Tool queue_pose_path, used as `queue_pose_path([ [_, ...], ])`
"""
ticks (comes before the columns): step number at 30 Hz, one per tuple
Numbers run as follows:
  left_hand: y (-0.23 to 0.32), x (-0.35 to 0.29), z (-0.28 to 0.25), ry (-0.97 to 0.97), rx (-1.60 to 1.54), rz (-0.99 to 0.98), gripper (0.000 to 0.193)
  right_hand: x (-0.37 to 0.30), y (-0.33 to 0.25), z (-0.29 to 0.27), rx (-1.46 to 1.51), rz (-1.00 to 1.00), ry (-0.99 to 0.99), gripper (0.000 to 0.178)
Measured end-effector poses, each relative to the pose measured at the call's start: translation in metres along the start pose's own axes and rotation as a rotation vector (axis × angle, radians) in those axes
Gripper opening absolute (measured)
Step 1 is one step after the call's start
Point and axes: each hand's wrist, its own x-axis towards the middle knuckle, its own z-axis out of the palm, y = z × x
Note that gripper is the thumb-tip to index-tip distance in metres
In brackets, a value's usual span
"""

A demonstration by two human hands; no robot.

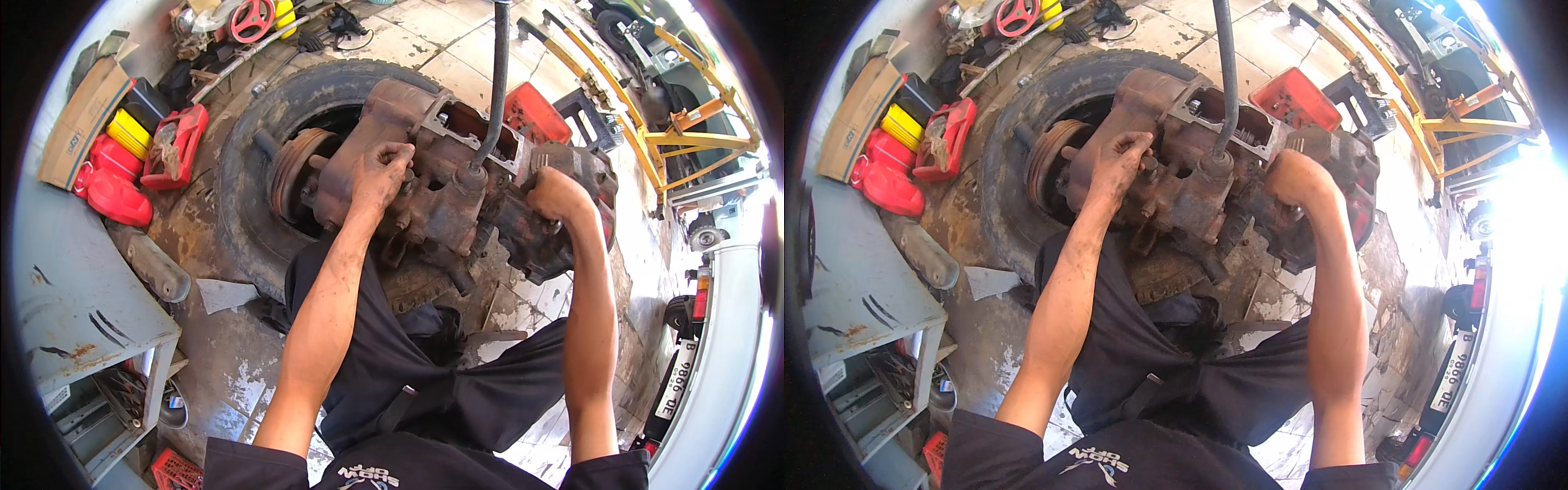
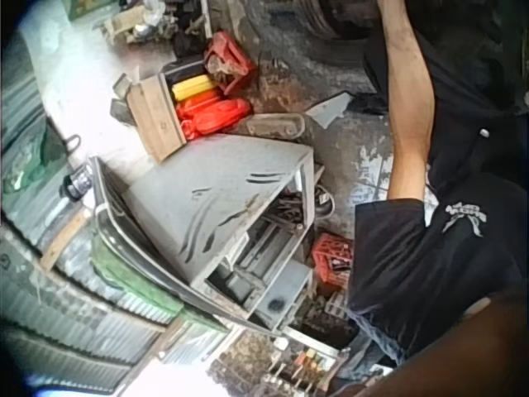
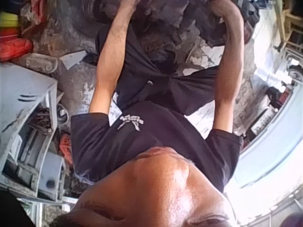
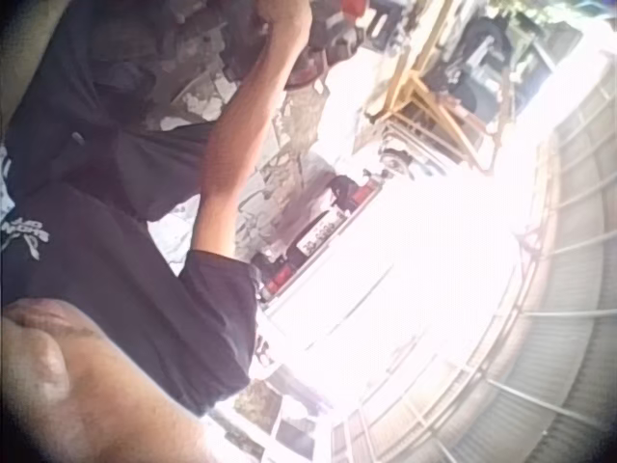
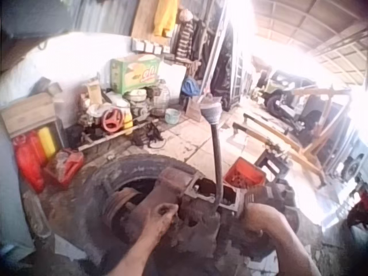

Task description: The person works on a disassembled engine block placed on a tire, using a wrench to loosen bolts and remove parts. They then pick up a cylindrical metal component, apply a liquid from a bottle, and use a small tool to clean or adjust it.

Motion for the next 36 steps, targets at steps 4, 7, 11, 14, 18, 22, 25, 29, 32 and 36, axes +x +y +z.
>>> queue_pose_path([
  [4, -0.002, -0.001, -0.005, 0.007, 0.032, 0.029, 0.031, 0.006, 0.000, 0.030, 0.004, -0.038, 0.158, 0.025],
  [7, 0.006, -0.005, 0.002, -0.010, 0.012, 0.021, 0.031, -0.010, -0.011, 0.105, 0.116, 0.047, 0.461, 0.032],
  [11, -0.002, 0.001, -0.005, -0.014, -0.019, 0.003, 0.030, -0.025, -0.061, 0.147, 0.157, 0.276, 0.366, 0.070],
  [14, -0.004, 0.003, -0.001, -0.018, -0.035, 0.011, 0.029, -0.023, -0.065, 0.171, 0.257, 0.258, 0.474, 0.076],
  [18, 0.001, 0.001, -0.002, -0.012, -0.023, 0.001, 0.029, -0.034, -0.059, 0.171, 0.333, 0.233, 0.452, 0.068],
  [22, 0.005, -0.002, -0.002, -0.002, 0.013, 0.000, 0.029, -0.069, -0.056, 0.143, 0.395, 0.237, 0.420, 0.054],
  [25, 0.001, -0.001, -0.002, -0.012, -0.001, -0.002, 0.029, -0.078, -0.038, 0.115, 0.464, 0.208, 0.483, 0.045],
  [29, 0.002, -0.002, -0.003, -0.016, 0.006, 0.009, 0.030, -0.073, 0.006, 0.074, 0.435, 0.152, 0.393, 0.033],
  [32, 0.001, 0.001, -0.002, -0.031, 0.004, 0.008, 0.029, -0.061, 0.032, 0.049, 0.384, 0.056, 0.277, 0.034],
  [36, -0.003, 0.003, 0.000, 0.003, -0.007, 0.001, 0.029, -0.034, 0.039, 0.024, 0.427, 0.019, 0.078, 0.037],
])
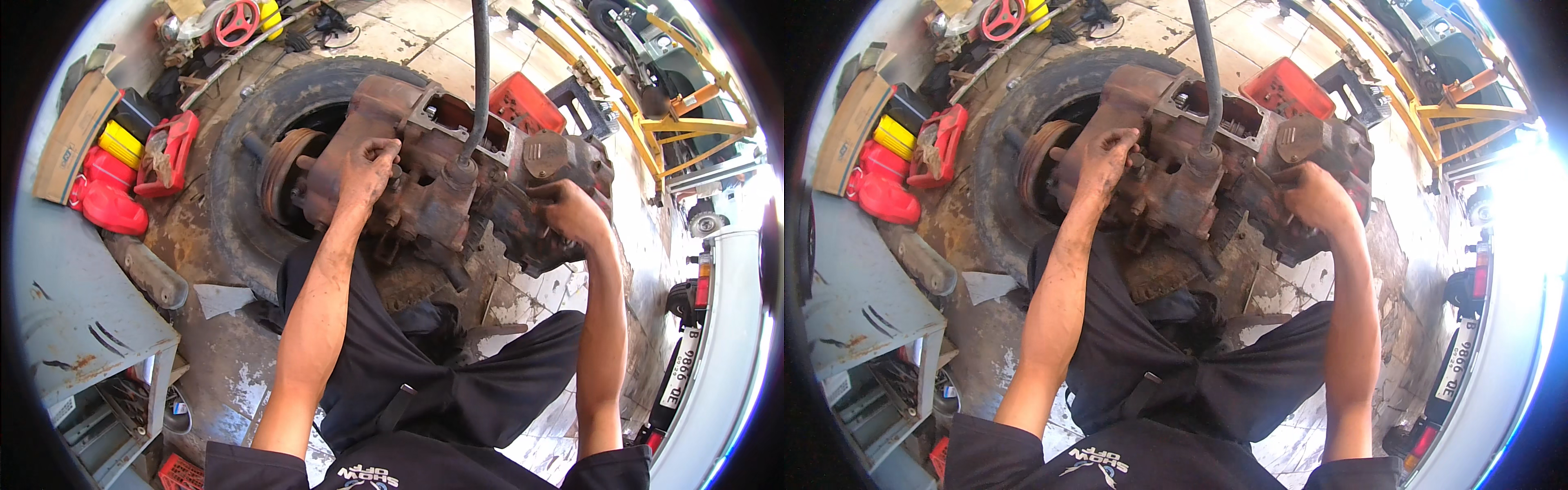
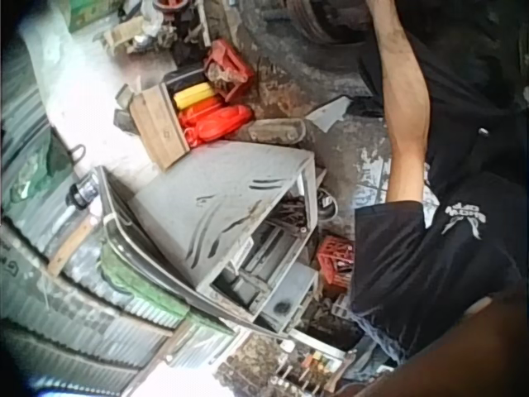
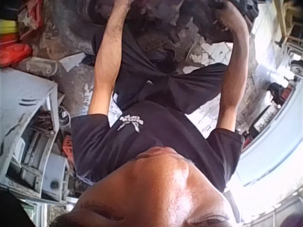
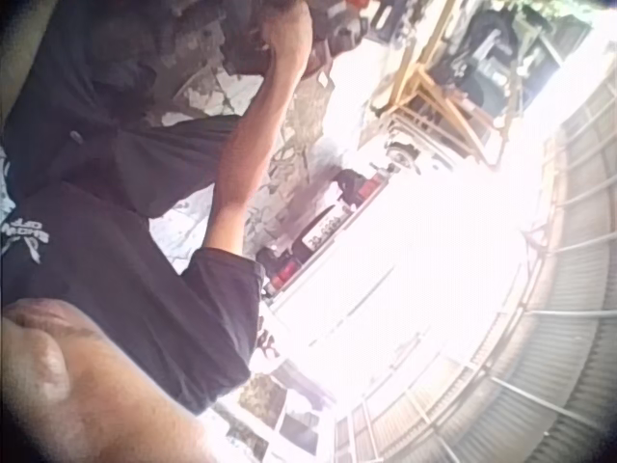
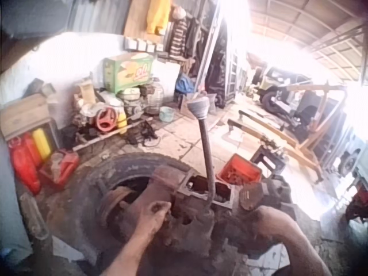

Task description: The person works on a disassembled engine block placed on a tire, using a wrench to loosen bolts and remove parts. They then pick up a cylindrical metal component, apply a liquid from a bottle, and use a small tool to clean or adjust it.

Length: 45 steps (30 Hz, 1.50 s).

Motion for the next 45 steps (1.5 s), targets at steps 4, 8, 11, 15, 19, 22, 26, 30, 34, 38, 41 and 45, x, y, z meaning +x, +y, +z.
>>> queue_pose_path([
  [4, 0.000, 0.002, 0.002, 0.005, 0.024, -0.002, 0.030, 0.023, 0.002, -0.006, -0.195, 0.008, 0.004, 0.030],
  [8, 0.003, 0.000, 0.000, 0.013, 0.031, -0.011, 0.030, 0.024, -0.013, 0.012, -0.253, 0.036, 0.114, 0.029],
  [11, 0.000, 0.001, 0.000, 0.008, 0.047, 0.006, 0.030, 0.014, -0.028, 0.018, -0.308, 0.023, 0.146, 0.027],
  [15, 0.003, -0.002, 0.001, 0.022, 0.039, -0.023, 0.028, 0.011, -0.025, 0.053, -0.285, 0.041, 0.250, 0.024],
  [19, 0.004, -0.001, 0.004, 0.008, 0.016, -0.025, 0.028, -0.009, -0.034, 0.102, -0.304, 0.037, 0.314, 0.042],
  [22, 0.001, -0.001, 0.004, 0.001, -0.004, -0.011, 0.027, -0.008, -0.046, 0.141, -0.355, 0.160, 0.284, 0.065],
  [26, 0.004, -0.003, 0.002, 0.005, 0.003, -0.010, 0.026, -0.010, -0.041, 0.179, -0.290, 0.164, 0.396, 0.077],
  [30, 0.004, -0.004, -0.003, -0.015, -0.005, 0.000, 0.029, -0.019, -0.033, 0.158, -0.212, 0.177, 0.331, 0.074],
  [34, -0.001, -0.001, -0.002, -0.020, -0.007, 0.002, 0.030, -0.035, -0.025, 0.099, -0.058, 0.061, 0.363, 0.051],
  [38, 0.005, -0.002, -0.002, -0.007, 0.061, 0.010, 0.031, -0.020, -0.026, 0.057, -0.048, 0.040, 0.292, 0.042],
  [41, 0.005, -0.002, 0.000, 0.004, 0.050, 0.001, 0.031, 0.002, -0.016, 0.039, -0.196, 0.036, 0.214, 0.035],
  [45, 0.002, -0.001, -0.001, 0.008, 0.046, -0.009, 0.031, 0.027, -0.029, 0.014, -0.334, 0.067, 0.036, 0.030],
])
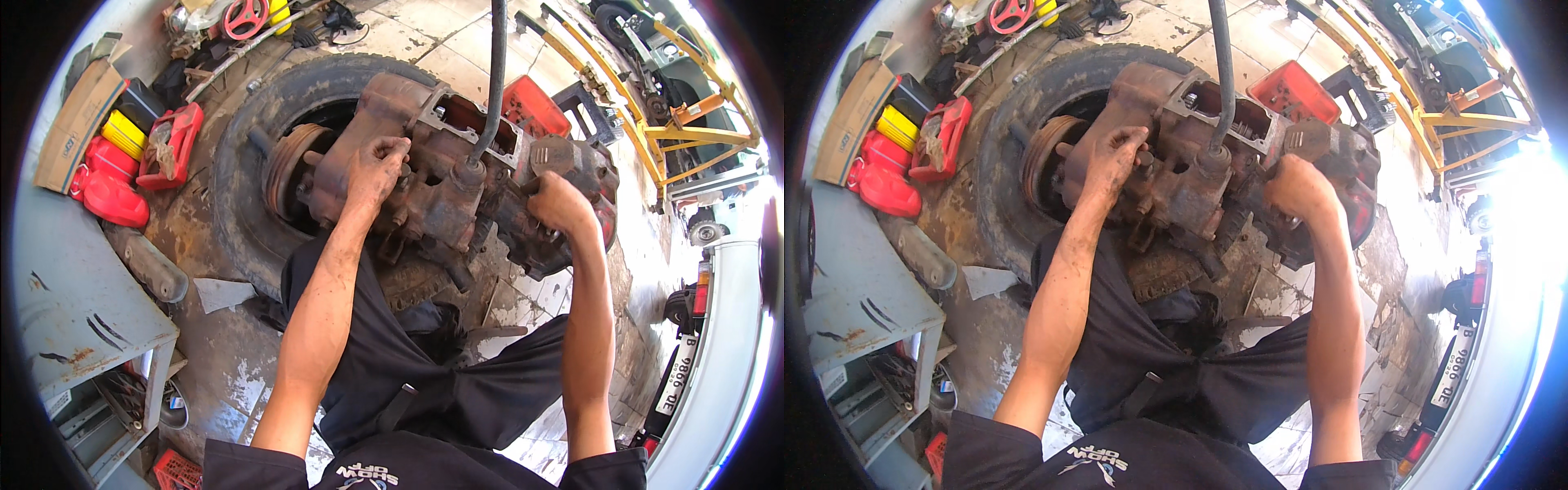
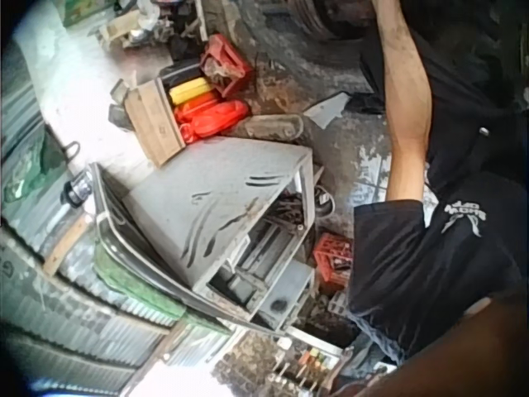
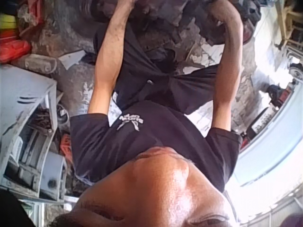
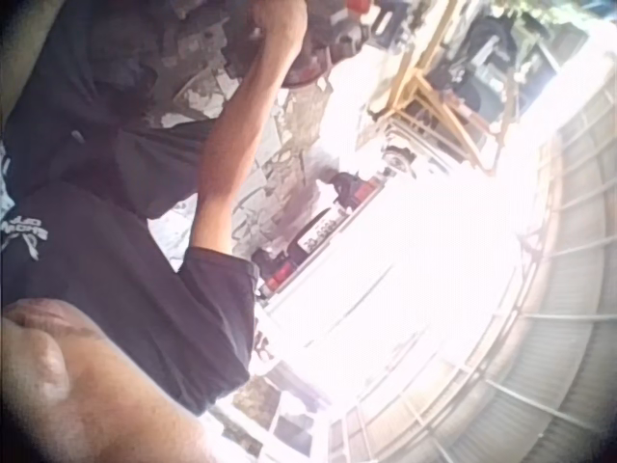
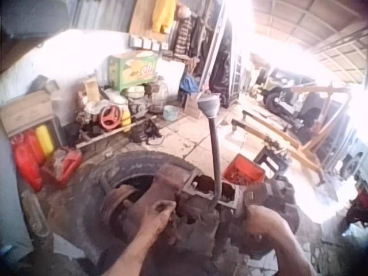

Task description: The person works on a disassembled engine block placed on a tire, using a wrench to loosen bolts and remove parts. They then pick up a cylindrical metal component, apply a liquid from a bottle, and use a small tool to clean or adjust it.

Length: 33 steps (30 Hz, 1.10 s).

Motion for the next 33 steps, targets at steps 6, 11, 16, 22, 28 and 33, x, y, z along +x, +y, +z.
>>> queue_pose_path([
  [6, 0.001, -0.001, -0.005, 0.000, -0.016, -0.014, 0.031, -0.022, -0.025, 0.032, 0.001, -0.071, 0.185, 0.028],
  [11, 0.001, 0.000, -0.003, -0.028, -0.031, -0.004, 0.031, -0.042, -0.062, 0.108, -0.021, 0.074, 0.278, 0.055],
  [16, 0.003, -0.005, -0.002, -0.015, -0.037, 0.004, 0.031, -0.046, -0.067, 0.152, 0.073, 0.108, 0.321, 0.072],
  [22, -0.003, -0.001, -0.004, -0.027, -0.063, 0.015, 0.031, -0.059, -0.031, 0.107, 0.267, 0.007, 0.321, 0.056],
  [28, -0.002, 0.000, -0.003, -0.022, -0.058, 0.016, 0.031, -0.046, -0.015, 0.046, 0.294, -0.031, 0.249, 0.039],
  [33, 0.000, 0.002, 0.000, -0.007, -0.018, 0.004, 0.032, -0.015, 0.013, 0.015, 0.199, -0.003, 0.110, 0.041],
])
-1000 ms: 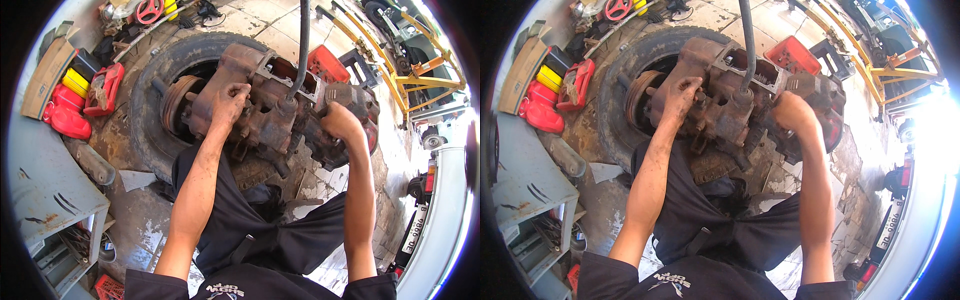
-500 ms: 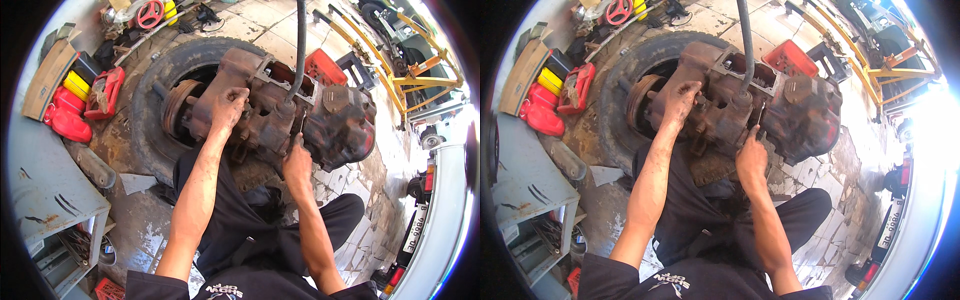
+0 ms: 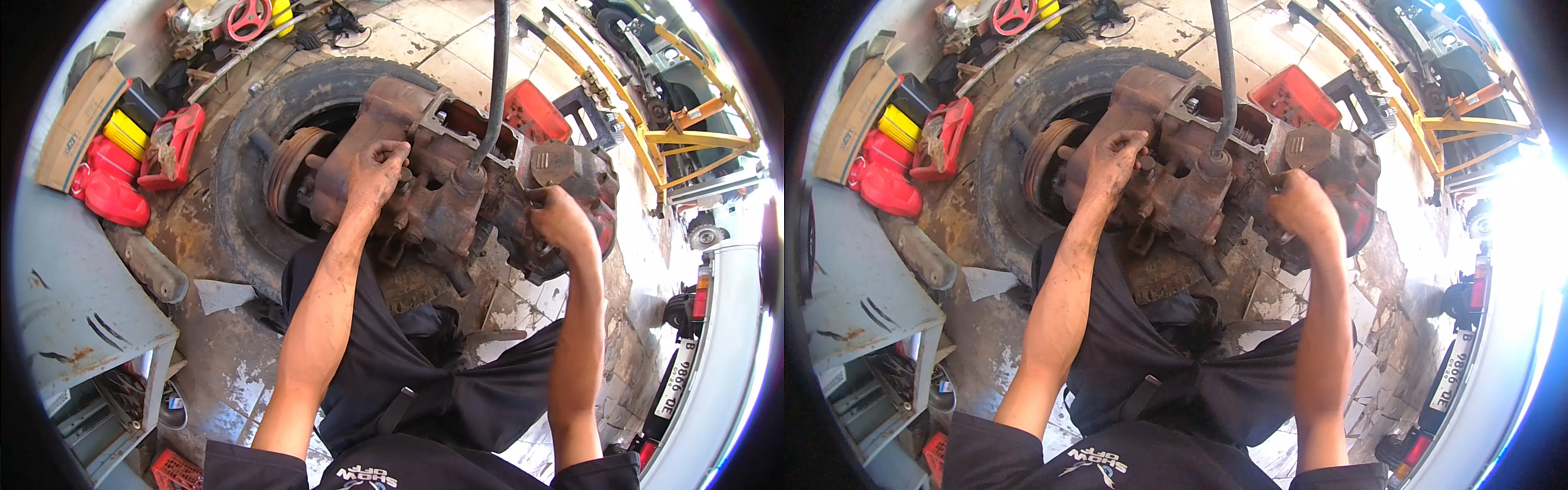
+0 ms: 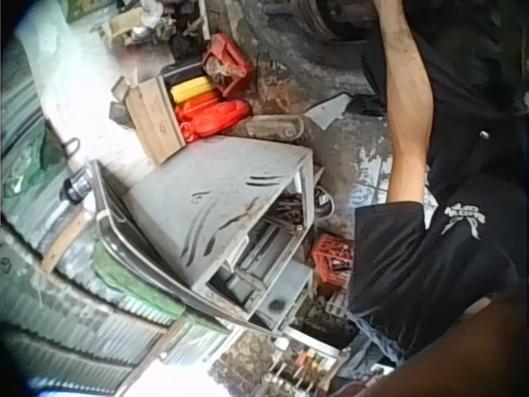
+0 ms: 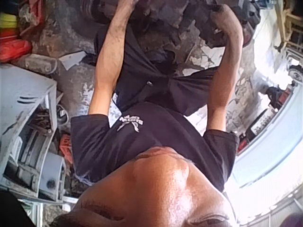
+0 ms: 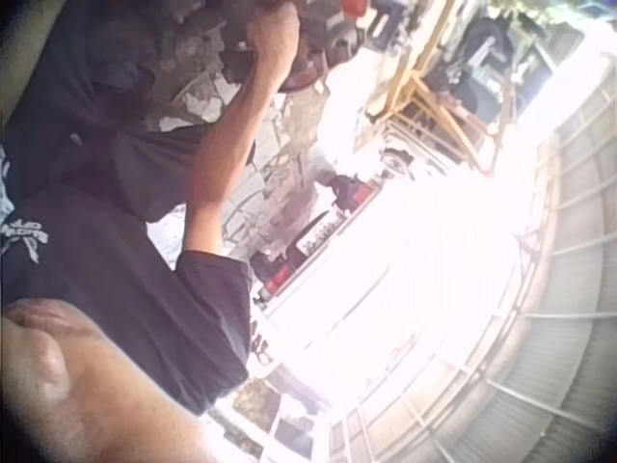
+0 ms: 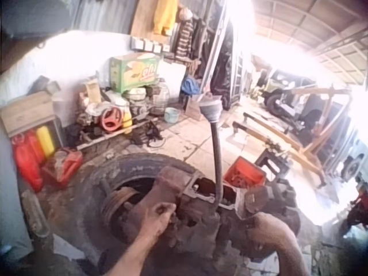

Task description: The person works on a disassembled engine block placed on a tire, using a wrench to loosen bolts and remove parts. They then pick up a cylindrical metal component, apply a liquid from a bottle, and use a small tool to clean or adjust it.

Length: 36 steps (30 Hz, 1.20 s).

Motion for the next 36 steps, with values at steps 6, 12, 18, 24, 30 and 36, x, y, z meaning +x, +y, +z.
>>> queue_pose_path([
  [6, -0.004, 0.006, -0.003, 0.014, 0.002, 0.003, 0.032, 0.007, 0.007, -0.015, 0.035, -0.098, -0.183, 0.038],
  [12, 0.000, 0.005, 0.000, 0.022, -0.041, -0.027, 0.028, 0.023, 0.010, -0.014, 0.142, 0.025, -0.263, 0.035],
  [18, 0.006, 0.001, 0.000, 0.028, 0.010, -0.032, 0.028, 0.018, 0.007, 0.034, 0.091, 0.024, -0.058, 0.027],
  [24, 0.001, 0.001, -0.003, 0.012, -0.011, -0.025, 0.028, -0.029, -0.033, 0.110, 0.062, 0.016, 0.169, 0.056],
  [30, -0.001, -0.004, 0.003, 0.012, 0.065, 0.105, 0.031, -0.038, -0.033, 0.136, 0.135, 0.075, 0.259, 0.064],
  [36, 0.001, -0.024, 0.019, -0.023, 0.281, 0.237, 0.028, -0.069, -0.034, 0.127, 0.579, 0.173, 0.324, 0.062],
])
